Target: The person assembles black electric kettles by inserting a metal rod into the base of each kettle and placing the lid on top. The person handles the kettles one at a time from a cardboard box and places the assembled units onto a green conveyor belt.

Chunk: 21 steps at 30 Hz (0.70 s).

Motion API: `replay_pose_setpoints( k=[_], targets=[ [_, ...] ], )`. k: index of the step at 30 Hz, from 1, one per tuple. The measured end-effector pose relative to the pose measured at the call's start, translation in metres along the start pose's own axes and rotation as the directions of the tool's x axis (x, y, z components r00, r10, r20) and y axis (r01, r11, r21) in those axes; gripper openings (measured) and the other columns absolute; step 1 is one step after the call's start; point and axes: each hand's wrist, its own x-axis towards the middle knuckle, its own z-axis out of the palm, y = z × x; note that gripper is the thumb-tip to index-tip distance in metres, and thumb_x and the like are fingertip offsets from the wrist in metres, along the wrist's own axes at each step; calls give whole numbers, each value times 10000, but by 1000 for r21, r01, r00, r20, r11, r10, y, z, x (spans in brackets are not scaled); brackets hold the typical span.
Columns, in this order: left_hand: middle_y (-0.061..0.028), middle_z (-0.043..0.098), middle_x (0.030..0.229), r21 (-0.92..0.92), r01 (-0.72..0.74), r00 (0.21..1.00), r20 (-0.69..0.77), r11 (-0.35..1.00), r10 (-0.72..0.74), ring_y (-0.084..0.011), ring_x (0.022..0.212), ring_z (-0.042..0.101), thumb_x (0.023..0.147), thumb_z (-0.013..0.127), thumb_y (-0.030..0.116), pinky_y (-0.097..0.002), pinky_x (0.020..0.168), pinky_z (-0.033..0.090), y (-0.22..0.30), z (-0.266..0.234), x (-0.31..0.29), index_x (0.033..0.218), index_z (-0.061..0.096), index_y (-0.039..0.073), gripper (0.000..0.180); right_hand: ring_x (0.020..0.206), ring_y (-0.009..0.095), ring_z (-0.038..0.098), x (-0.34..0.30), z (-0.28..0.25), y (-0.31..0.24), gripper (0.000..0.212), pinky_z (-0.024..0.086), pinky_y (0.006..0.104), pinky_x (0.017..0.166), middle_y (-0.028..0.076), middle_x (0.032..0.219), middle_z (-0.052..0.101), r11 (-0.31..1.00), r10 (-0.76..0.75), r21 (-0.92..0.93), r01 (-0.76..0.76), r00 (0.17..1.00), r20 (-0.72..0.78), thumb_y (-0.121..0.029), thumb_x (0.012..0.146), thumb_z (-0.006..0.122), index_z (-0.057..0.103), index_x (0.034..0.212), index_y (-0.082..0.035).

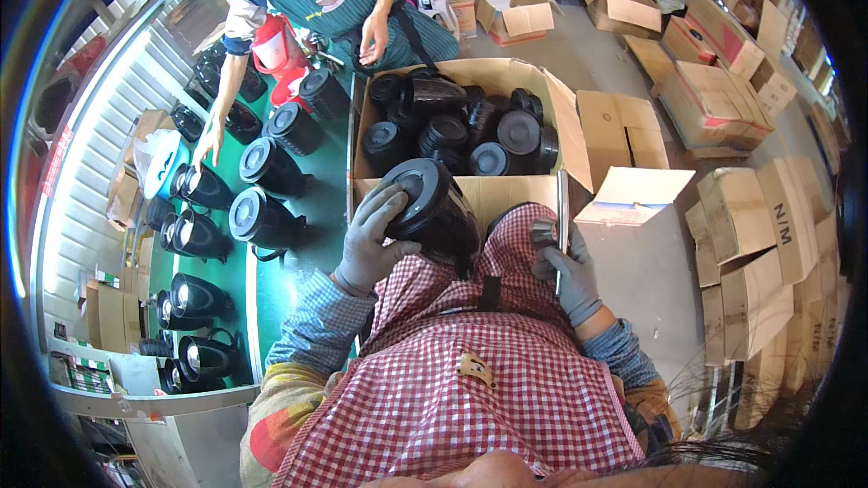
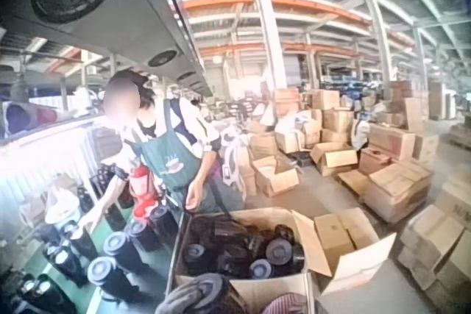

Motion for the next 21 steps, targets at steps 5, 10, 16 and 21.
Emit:
replay_pose_setpoints(
  k=[5,10,16,21],
  targets=[
    [-175,625,1299,227,-87,991,-81,970,108,-410,1263,563,724,834,386,-584,1133,319,3,1,-15,1225,657,23,644,817,136,664,10,6,5,617,603,291,694,60,1047,652,993,80,-87,-82,996,-28,16,960,536,349,1537,-94],
    [-116,606,1303,207,-188,979,-40,960,200,-331,1262,565,693,821,327,-656,1179,228,19,9,-41,1162,700,63,552,908,116,647,21,38,7,645,545,232,693,49,1168,618,987,-26,-158,31,999,37,4,983,541,325,1570,-157],
    [-10,623,1293,266,-207,972,-52,941,228,-240,1253,568,740,773,260,-625,1177,262,37,18,-55,1113,738,158,387,1016,144,650,37,73,15,628,565,264,810,66,1195,621,965,21,-261,19,988,150,-3,993,537,321,1567,-140],
    [5,600,1339,173,-311,950,69,935,303,-233,1325,484,827,696,179,-644,1191,240,38,22,-68,1174,719,191,348,1145,176,604,44,76,30,582,527,278,936,101,1295,597,904,-127,-373,212,963,239,16,992,531,329,1536,-39]
  ],
)
